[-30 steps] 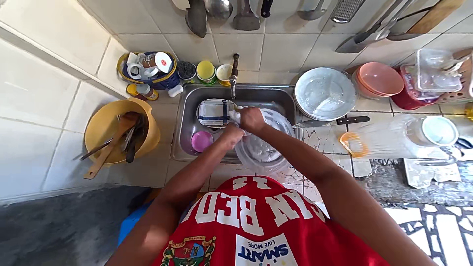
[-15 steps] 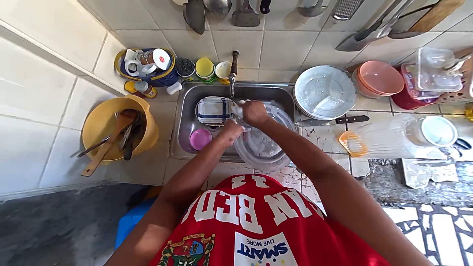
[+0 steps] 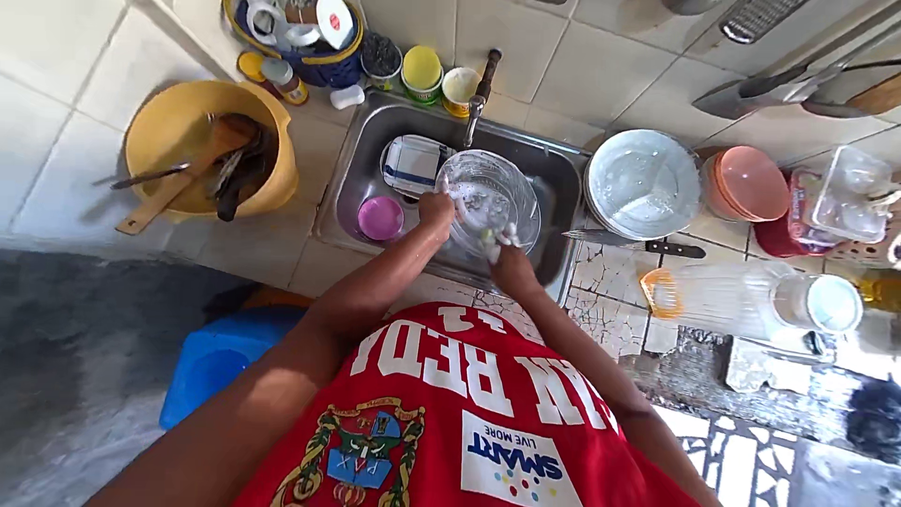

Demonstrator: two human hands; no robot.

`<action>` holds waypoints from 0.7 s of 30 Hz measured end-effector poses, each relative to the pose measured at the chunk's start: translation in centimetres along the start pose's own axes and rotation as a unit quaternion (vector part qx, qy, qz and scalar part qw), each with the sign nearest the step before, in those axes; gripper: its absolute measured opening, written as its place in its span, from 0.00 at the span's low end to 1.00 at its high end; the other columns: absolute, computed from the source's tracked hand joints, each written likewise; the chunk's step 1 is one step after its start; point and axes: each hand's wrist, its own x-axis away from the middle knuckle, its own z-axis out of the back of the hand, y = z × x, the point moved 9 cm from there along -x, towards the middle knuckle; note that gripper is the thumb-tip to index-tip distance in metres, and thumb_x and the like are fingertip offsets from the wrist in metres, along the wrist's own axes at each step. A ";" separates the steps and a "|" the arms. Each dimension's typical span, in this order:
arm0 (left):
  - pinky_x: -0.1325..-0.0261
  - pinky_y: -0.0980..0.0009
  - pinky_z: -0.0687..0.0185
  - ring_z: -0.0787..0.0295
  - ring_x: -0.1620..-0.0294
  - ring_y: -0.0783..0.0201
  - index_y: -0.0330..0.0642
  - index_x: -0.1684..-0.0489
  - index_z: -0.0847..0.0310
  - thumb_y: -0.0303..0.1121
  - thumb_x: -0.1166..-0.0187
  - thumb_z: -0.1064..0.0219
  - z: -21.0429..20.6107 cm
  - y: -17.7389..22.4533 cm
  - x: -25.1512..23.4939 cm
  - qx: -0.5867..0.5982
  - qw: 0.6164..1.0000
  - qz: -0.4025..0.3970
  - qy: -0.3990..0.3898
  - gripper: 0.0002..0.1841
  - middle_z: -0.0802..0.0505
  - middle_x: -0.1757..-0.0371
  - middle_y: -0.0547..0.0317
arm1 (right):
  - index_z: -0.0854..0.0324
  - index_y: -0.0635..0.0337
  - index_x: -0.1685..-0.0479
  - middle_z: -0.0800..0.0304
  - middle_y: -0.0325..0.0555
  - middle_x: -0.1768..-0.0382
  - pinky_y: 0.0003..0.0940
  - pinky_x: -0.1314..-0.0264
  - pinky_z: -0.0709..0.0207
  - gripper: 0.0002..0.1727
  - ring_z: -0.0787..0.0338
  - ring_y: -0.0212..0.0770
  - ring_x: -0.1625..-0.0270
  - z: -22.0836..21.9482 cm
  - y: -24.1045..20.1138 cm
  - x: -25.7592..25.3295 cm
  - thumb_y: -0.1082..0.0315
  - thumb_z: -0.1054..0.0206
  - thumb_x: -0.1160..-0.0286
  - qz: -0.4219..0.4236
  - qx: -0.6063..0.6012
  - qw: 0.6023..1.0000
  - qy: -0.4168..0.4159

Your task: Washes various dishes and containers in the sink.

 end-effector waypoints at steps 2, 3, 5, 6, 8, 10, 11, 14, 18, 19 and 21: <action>0.39 0.47 0.19 0.13 0.45 0.45 0.26 0.48 0.18 0.44 0.05 0.53 -0.9 -0.1 0.7 -0.087 0.996 0.002 -0.014 0.26 0.11 0.48 0.35 | 0.20 0.72 0.32 0.11 0.72 0.41 0.68 0.31 0.21 0.22 0.11 0.69 0.35 -0.5 -3.5 -0.7 0.67 0.33 0.21 0.024 -0.055 0.998 0.013; 0.33 0.43 0.22 0.15 0.38 0.41 0.24 0.46 0.18 0.43 0.05 0.54 -1.3 -0.1 1.1 -0.131 0.991 -0.001 -0.033 0.27 0.12 0.43 0.31 | 0.18 0.72 0.35 0.10 0.71 0.42 0.66 0.31 0.21 0.21 0.11 0.67 0.36 -0.1 -4.6 -1.6 0.67 0.33 0.21 0.032 -0.083 0.995 0.038; 0.34 0.42 0.23 0.16 0.38 0.40 0.23 0.48 0.18 0.46 0.05 0.54 -1.7 -0.1 1.7 -0.129 0.991 -0.008 -0.041 0.29 0.13 0.44 0.30 | 0.15 0.73 0.39 0.12 0.72 0.39 0.61 0.27 0.22 0.19 0.12 0.66 0.33 1.2 -5.3 -3.1 0.69 0.30 0.25 0.042 -0.114 0.986 0.116; 0.36 0.43 0.22 0.16 0.41 0.41 0.24 0.49 0.19 0.47 0.05 0.53 -1.6 -0.1 2.1 -0.098 0.994 -0.008 -0.037 0.29 0.13 0.46 0.31 | 0.14 0.73 0.39 0.15 0.74 0.34 0.58 0.24 0.23 0.20 0.15 0.66 0.29 1.8 -5.2 -3.4 0.71 0.28 0.28 0.053 -0.115 0.980 0.152; 0.38 0.45 0.22 0.17 0.43 0.43 0.24 0.49 0.20 0.44 0.06 0.51 -1.1 0.4 2.4 -0.071 0.997 -0.012 -0.032 0.26 0.14 0.47 0.32 | 0.12 0.71 0.40 0.18 0.74 0.31 0.59 0.23 0.24 0.20 0.17 0.68 0.26 2.3 -5.2 -2.6 0.71 0.26 0.32 0.099 -0.079 0.973 0.191; 0.32 0.44 0.23 0.16 0.37 0.42 0.25 0.43 0.20 0.48 0.05 0.53 -0.1 0.8 1.6 -0.069 0.997 -0.028 -0.028 0.29 0.13 0.42 0.31 | 0.10 0.68 0.45 0.11 0.69 0.39 0.63 0.35 0.17 0.18 0.11 0.68 0.35 1.7 -4.9 0.0 0.70 0.25 0.35 0.167 -0.024 0.969 0.181; 0.30 0.45 0.23 0.17 0.35 0.43 0.25 0.39 0.21 0.48 0.05 0.54 0.5 0.6 1.2 -0.046 0.998 -0.036 -0.027 0.29 0.14 0.39 0.32 | 0.10 0.68 0.45 0.10 0.67 0.39 0.63 0.37 0.16 0.18 0.09 0.66 0.37 1.2 -4.2 1.4 0.70 0.25 0.35 0.205 0.000 0.965 0.165; 0.29 0.49 0.22 0.17 0.33 0.49 0.29 0.34 0.22 0.48 0.05 0.53 1.8 0.4 0.1 0.008 0.997 -0.068 -0.037 0.28 0.14 0.37 0.36 | 0.10 0.68 0.42 0.11 0.63 0.33 0.61 0.30 0.18 0.19 0.11 0.64 0.30 1.6 0.9 2.6 0.65 0.30 0.28 0.285 0.072 0.941 0.166; 0.36 0.53 0.16 0.11 0.43 0.54 0.35 0.35 0.18 0.50 0.06 0.52 1.5 1.1 0.9 0.013 0.994 -0.078 -0.072 0.27 0.10 0.42 0.41 | 0.16 0.72 0.33 0.17 0.67 0.26 0.66 0.25 0.24 0.24 0.18 0.69 0.23 4.7 7.2 -0.1 0.63 0.35 0.24 0.215 0.111 0.950 0.197; 0.41 0.55 0.14 0.10 0.48 0.56 0.36 0.36 0.16 0.49 0.05 0.52 1.3 1.3 1.2 0.019 0.994 -0.079 -0.072 0.26 0.09 0.46 0.43 | 0.17 0.72 0.33 0.18 0.67 0.26 0.65 0.23 0.26 0.25 0.20 0.68 0.22 4.7 7.2 0.0 0.63 0.36 0.22 0.201 0.108 0.952 0.202; 0.52 0.59 0.11 0.11 0.60 0.59 0.36 0.41 0.15 0.48 0.05 0.52 1.1 1.8 1.3 0.044 0.993 -0.086 -0.070 0.25 0.09 0.55 0.47 | 0.17 0.72 0.35 0.17 0.66 0.27 0.63 0.23 0.25 0.24 0.18 0.66 0.24 2.9 5.3 1.4 0.60 0.36 0.20 0.194 0.096 0.958 0.187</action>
